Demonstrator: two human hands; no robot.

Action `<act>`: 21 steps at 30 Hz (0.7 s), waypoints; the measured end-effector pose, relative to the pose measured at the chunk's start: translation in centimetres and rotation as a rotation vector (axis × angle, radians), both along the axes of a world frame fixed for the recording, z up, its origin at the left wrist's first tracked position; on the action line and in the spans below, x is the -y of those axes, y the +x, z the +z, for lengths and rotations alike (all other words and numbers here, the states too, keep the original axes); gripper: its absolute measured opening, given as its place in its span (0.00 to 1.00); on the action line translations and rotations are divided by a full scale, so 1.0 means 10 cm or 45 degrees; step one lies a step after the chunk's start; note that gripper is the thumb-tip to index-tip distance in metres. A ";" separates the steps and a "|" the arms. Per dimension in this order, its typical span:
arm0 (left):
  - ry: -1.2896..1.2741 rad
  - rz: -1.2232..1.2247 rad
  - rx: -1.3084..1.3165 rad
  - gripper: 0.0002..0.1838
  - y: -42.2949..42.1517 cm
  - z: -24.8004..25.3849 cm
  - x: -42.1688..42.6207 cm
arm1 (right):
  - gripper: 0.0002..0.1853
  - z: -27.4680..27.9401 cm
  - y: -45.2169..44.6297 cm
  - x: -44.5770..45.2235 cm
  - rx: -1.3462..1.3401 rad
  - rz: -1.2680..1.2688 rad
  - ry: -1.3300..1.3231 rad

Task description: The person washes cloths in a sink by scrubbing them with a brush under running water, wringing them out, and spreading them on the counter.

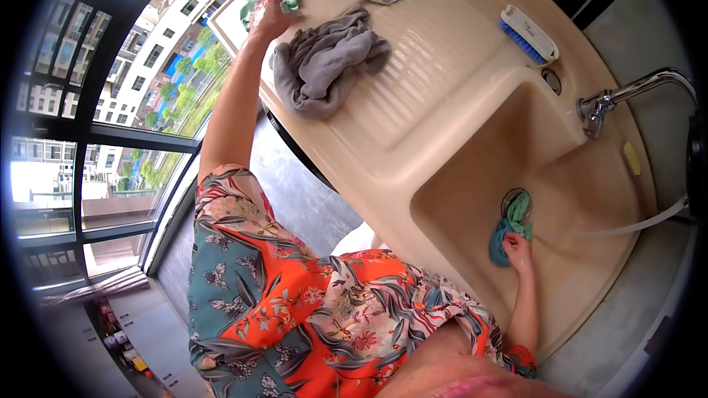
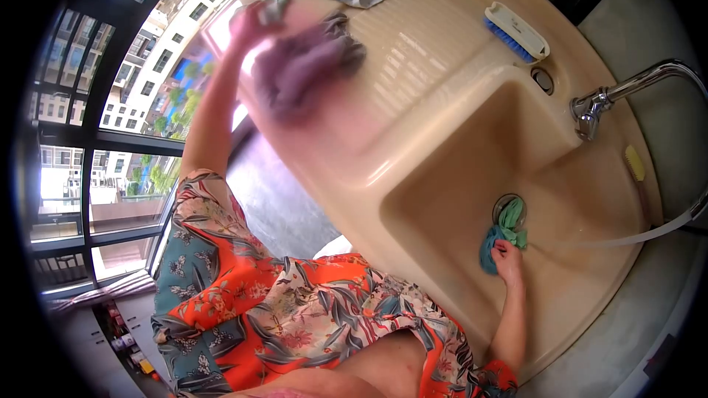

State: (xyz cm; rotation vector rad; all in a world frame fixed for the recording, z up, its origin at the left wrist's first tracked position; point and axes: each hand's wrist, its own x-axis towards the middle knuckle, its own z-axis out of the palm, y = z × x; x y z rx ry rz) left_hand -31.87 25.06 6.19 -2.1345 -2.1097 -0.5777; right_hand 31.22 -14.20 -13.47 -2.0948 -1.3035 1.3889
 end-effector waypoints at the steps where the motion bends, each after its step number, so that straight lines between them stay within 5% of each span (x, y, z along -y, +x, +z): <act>1: -0.017 0.115 -0.208 0.31 -0.08 -0.05 -0.01 | 0.15 -0.01 0.02 0.03 0.020 -0.017 -0.024; 4: -0.418 -0.063 -0.372 0.28 -0.72 -0.45 -0.41 | 0.11 -0.13 0.16 0.08 0.159 0.000 0.192; 8: -0.341 0.044 -0.531 0.25 -0.74 0.19 -0.74 | 0.28 0.49 0.02 -0.05 0.486 0.059 0.396; 10: -0.187 -0.167 -0.381 0.24 -0.18 0.51 -0.72 | 0.32 0.47 -0.05 -0.02 0.474 -0.050 0.212; 14: 0.114 -0.978 0.071 0.17 1.76 0.91 -0.03 | 0.24 -0.06 -0.24 0.00 0.385 0.089 0.017; 16: 0.380 -1.180 -0.278 0.15 2.38 0.96 0.27 | 0.20 0.01 -0.26 -0.12 0.239 0.149 0.099; 19: 0.115 -0.964 -0.076 0.14 2.33 0.90 0.27 | 0.16 0.00 -0.21 -0.02 0.101 0.099 0.347; 21: 0.128 -0.583 -0.289 0.16 1.84 0.75 0.08 | 0.17 0.09 -0.02 0.10 0.099 0.042 0.193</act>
